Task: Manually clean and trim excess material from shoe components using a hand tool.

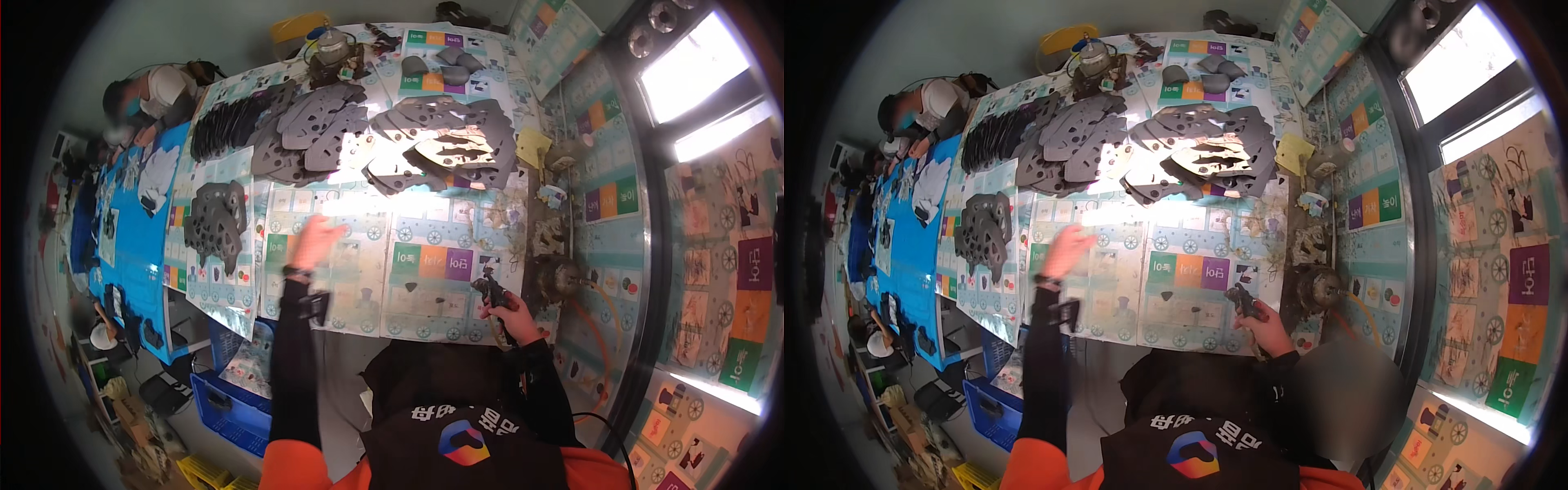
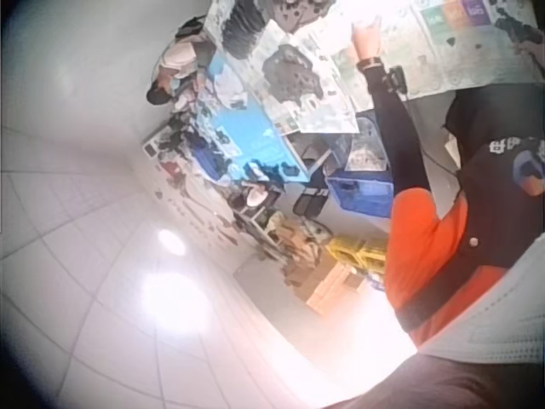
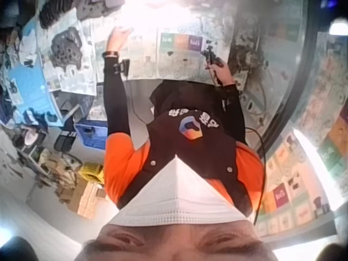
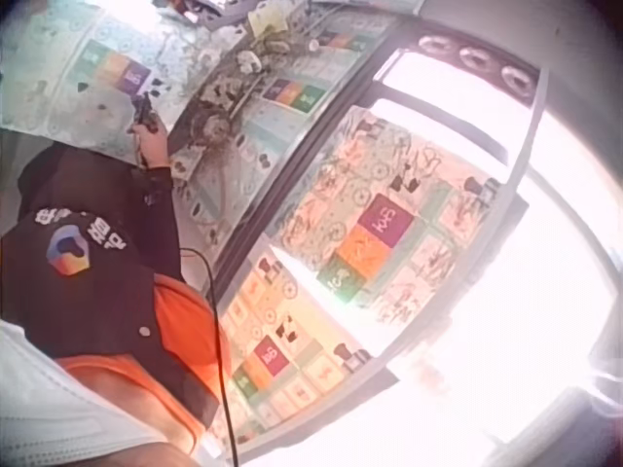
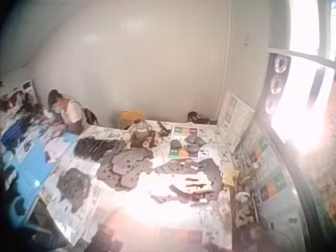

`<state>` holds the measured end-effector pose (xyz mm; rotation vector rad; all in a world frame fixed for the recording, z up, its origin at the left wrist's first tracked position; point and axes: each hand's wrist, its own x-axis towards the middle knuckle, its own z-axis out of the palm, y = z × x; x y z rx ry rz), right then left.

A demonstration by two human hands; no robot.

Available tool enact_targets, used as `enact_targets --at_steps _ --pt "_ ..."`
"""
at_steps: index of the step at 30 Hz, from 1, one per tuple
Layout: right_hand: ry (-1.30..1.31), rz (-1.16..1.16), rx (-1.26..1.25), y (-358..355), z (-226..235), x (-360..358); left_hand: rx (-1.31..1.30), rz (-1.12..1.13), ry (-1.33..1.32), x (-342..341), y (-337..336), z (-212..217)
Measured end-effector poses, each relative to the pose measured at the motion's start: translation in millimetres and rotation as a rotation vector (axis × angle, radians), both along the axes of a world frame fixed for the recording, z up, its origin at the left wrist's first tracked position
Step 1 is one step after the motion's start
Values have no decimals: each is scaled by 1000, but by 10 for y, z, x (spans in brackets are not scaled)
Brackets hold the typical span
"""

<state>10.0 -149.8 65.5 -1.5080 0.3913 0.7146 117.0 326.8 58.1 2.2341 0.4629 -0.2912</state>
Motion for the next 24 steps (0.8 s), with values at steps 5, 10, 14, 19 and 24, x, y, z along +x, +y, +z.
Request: enact_targets --at_steps 5,10,14,19,24 --pt "-16 -23 54 -32 153 -75 113 150 -82 1115 -779 -963" --pt "-15 -131 12 -261 148 -298 -106 458 169 1774 -415 -1714" --pt "33 -203 -23 -436 -6 -473 -91 420 39 1839 -863 -1329" --pt "-56 -308 24 -394 -116 -418 22 31 -150 1369 -542 -417" --pt "-23 -241 33 -311 -224 -140 92 -806 -38 1077 -980 373"
